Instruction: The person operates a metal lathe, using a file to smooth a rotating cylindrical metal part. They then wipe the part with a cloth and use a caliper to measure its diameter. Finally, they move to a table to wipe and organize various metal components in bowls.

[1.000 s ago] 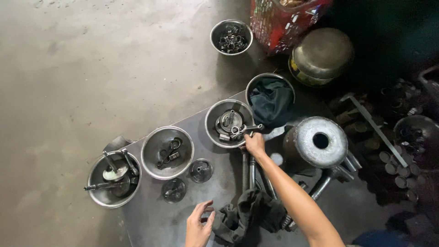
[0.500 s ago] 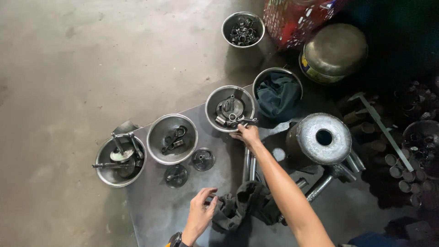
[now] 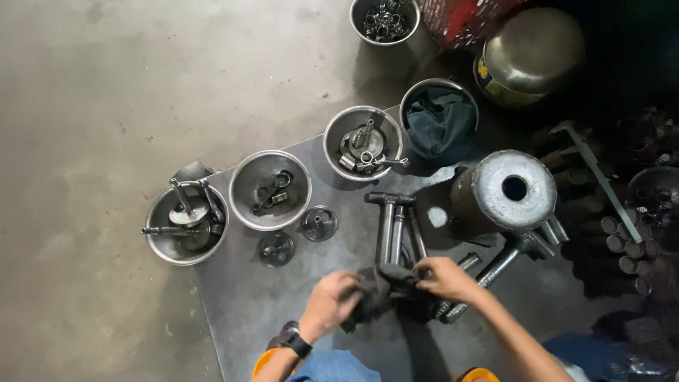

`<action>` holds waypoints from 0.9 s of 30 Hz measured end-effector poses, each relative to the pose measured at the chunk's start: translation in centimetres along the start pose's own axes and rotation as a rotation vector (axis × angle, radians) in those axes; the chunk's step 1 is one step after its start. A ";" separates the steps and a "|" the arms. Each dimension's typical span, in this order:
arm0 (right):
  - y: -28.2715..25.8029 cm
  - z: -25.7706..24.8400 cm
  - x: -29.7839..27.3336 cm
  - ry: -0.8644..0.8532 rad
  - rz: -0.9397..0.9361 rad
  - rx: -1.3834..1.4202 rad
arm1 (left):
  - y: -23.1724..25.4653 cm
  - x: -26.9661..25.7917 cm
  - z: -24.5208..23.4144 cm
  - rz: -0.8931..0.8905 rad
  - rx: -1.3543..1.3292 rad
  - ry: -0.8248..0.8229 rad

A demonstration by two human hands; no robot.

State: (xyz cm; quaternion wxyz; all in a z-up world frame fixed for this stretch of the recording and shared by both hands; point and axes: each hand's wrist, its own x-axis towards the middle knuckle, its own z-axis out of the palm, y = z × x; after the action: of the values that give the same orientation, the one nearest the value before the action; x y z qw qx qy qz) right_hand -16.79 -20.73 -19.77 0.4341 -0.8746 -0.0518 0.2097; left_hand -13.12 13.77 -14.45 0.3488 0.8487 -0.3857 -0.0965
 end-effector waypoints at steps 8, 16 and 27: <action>-9.7 -11.7 -5.9 0.428 0.240 0.369 | 1.3 0.3 -7.7 -0.545 -0.827 0.645; -9.1 -10.4 -5.5 0.587 0.264 0.366 | 1.4 0.9 -7.0 -0.528 -0.809 0.581; -9.3 -8.4 -2.8 -0.008 0.267 -0.047 | 5.6 5.8 -9.4 -0.512 -1.150 0.075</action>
State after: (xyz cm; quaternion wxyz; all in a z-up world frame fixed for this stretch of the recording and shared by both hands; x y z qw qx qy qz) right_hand -15.08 -21.91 -7.11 0.3817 -0.8827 0.0583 0.2678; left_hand -8.33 11.90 -3.15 0.7285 0.5936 -0.0440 -0.3391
